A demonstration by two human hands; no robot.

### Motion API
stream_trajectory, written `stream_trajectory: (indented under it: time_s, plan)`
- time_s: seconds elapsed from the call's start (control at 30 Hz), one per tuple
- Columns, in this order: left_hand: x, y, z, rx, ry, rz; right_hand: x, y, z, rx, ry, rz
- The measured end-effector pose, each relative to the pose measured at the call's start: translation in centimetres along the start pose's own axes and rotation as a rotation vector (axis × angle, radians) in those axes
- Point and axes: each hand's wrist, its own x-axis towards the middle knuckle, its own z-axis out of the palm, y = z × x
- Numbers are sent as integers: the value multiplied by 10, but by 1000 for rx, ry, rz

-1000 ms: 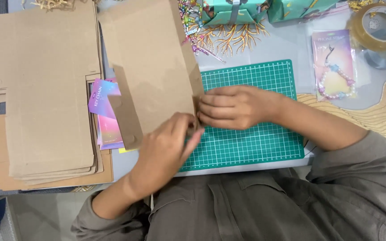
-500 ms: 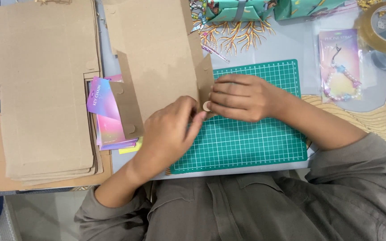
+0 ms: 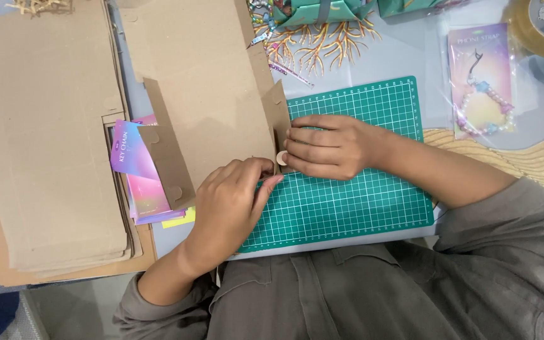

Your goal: The person assembles a flat cardboard box by folding along pre-scored lines and interlocking tabs to form a rectangular container. The person folds the side walls, then secures the bottom flaps by inserting tabs into slots, completing the box assembly.

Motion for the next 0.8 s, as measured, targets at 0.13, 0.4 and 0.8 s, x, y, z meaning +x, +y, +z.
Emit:
stream_trajectory:
  time_s: [0.13,0.4,0.8]
  plan:
    - [-2,1,6,57,41,45,-9,0,5,-13,1,-13]
    - [0,6,11,158,83,54,-13,5,10,-103,40,-113]
    - [-1,6,24,126,250,84,-9,1,13,-59,63,-79]
